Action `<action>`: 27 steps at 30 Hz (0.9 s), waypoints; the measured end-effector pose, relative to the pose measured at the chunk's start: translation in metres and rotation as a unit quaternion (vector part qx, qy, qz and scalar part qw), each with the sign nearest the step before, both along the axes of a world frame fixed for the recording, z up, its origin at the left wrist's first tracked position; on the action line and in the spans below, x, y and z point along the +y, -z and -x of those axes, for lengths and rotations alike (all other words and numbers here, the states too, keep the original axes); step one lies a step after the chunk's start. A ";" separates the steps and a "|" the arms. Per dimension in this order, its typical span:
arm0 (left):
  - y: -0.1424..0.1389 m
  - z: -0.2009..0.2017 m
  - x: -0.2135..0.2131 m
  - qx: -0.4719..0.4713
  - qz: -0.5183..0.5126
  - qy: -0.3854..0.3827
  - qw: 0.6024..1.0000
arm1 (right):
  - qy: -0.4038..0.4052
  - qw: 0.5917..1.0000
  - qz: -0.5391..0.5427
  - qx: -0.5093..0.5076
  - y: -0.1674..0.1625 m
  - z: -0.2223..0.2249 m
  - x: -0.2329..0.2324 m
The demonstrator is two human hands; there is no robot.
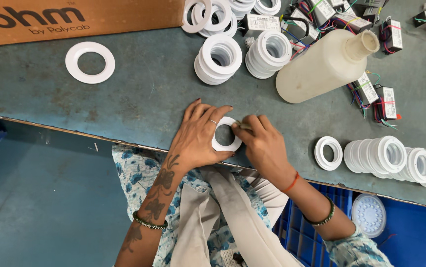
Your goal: The person sits at a factory workbench and applies adhesive to the inner rim of white plastic rings using a small sponge applicator, working on one ring at a time and setting finished rings aside. At the end, the person reaches into a cardboard box filled with the processed rings.
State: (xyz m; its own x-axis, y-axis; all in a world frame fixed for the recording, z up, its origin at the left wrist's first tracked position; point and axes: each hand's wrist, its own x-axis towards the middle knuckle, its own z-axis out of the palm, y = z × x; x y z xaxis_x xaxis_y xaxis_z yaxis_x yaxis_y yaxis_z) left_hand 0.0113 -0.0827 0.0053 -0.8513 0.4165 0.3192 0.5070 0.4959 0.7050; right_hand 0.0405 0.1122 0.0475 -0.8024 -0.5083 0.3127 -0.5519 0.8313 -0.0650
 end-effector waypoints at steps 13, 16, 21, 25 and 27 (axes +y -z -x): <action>-0.002 0.001 0.000 -0.002 -0.002 0.001 1.000 | 0.020 0.997 0.053 -0.058 -0.002 0.004 0.006; -0.002 0.001 0.001 0.001 -0.004 0.000 1.000 | 0.026 0.996 0.063 -0.060 -0.002 0.003 0.004; 0.000 0.002 0.003 -0.008 0.012 -0.006 1.000 | 0.011 0.996 0.082 -0.043 0.001 0.007 0.003; 0.000 0.002 0.002 -0.004 0.000 -0.003 1.000 | 0.022 0.994 0.066 -0.080 0.001 0.004 0.009; 0.001 0.002 0.002 0.000 -0.001 -0.004 1.000 | 0.005 0.996 0.077 -0.054 0.004 0.006 0.008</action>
State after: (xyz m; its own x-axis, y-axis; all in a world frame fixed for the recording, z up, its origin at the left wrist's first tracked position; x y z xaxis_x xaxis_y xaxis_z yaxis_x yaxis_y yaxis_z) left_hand 0.0094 -0.0806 0.0043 -0.8542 0.4099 0.3200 0.5035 0.4983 0.7058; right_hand 0.0343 0.1203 0.0439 -0.8404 -0.4530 0.2975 -0.5266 0.8122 -0.2512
